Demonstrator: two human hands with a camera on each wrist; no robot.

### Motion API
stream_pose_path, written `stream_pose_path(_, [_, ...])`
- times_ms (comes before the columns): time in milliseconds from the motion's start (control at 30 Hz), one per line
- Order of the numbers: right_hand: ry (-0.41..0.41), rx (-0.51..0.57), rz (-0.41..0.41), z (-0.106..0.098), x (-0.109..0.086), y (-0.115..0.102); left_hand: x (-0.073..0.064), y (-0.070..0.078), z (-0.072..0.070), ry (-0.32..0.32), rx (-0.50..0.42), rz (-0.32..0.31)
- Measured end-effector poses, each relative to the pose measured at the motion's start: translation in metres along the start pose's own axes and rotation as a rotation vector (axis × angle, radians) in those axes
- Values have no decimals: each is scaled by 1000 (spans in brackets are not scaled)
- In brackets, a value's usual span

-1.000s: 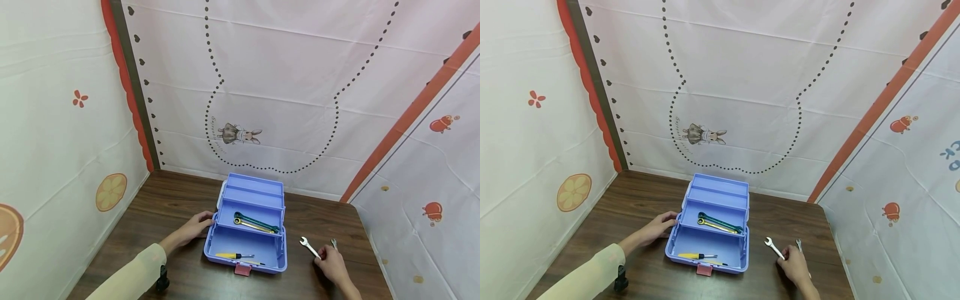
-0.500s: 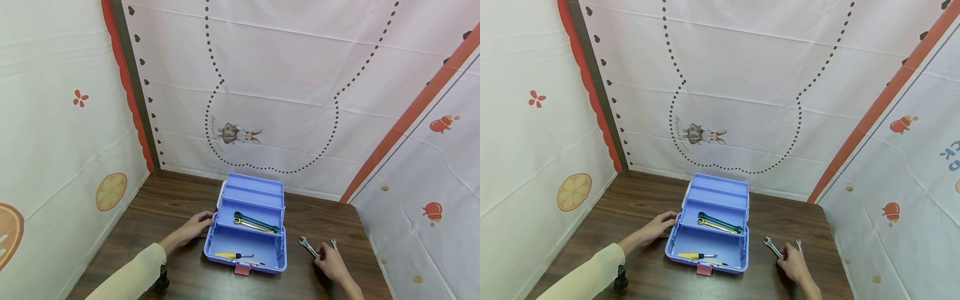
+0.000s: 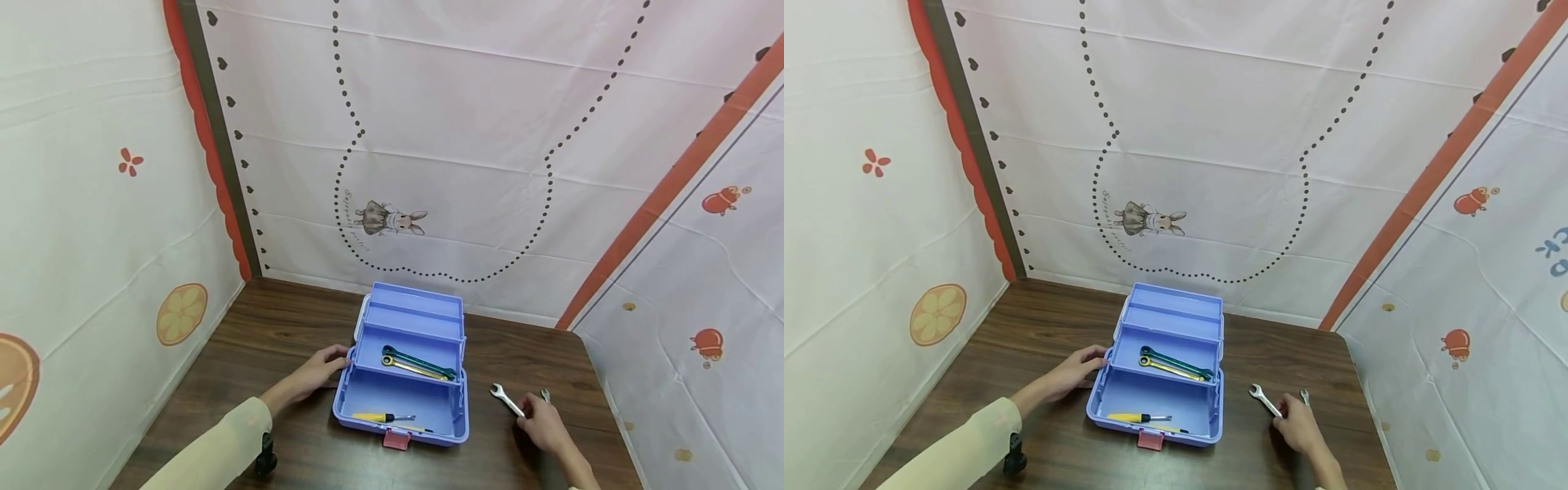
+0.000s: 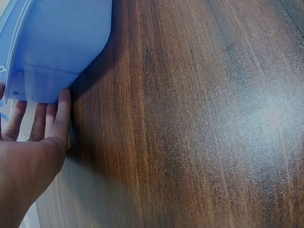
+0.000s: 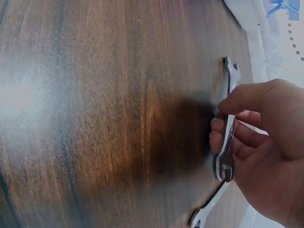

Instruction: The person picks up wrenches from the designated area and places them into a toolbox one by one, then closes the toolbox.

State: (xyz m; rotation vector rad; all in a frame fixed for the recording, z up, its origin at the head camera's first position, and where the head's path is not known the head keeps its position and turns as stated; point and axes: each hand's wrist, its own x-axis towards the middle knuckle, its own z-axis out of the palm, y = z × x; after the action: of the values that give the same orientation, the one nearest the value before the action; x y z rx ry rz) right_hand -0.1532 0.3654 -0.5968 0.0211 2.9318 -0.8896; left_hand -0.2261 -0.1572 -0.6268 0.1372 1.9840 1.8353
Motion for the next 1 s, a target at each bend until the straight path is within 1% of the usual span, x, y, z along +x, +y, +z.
stream_pose_path(167, [30, -4, 46, 2, 2, 1, 1, -1, 0, -10, -11, -1])
stream_pose_path(267, [50, -7, 52, 3, 3, 2, 1, -2, 0, -14, -17, 0])
stream_pose_path(367, [49, -2, 57, 1, 5, 0, 2, -2, 0, -12, -20, 5])
stream_pose_path(467, [40, 28, 60, -4, 6, -4, 2, -3, -1, -4, -14, 4])
stream_pose_path(567, [33, 84, 65, -10, 9, -8, 1, -3, -1, 4, -11, 2])
stream_pose_path(700, [24, 149, 55, -18, 12, -15, 1, -2, 0, 9, -8, 3])
stream_pose_path(867, [19, 151, 33, -25, 16, -26, 2, -3, 0, 7, -5, 5])
stream_pose_path(1000, [14, 160, -6, -30, 18, -35, 3, -4, 0, 10, 3, 7])
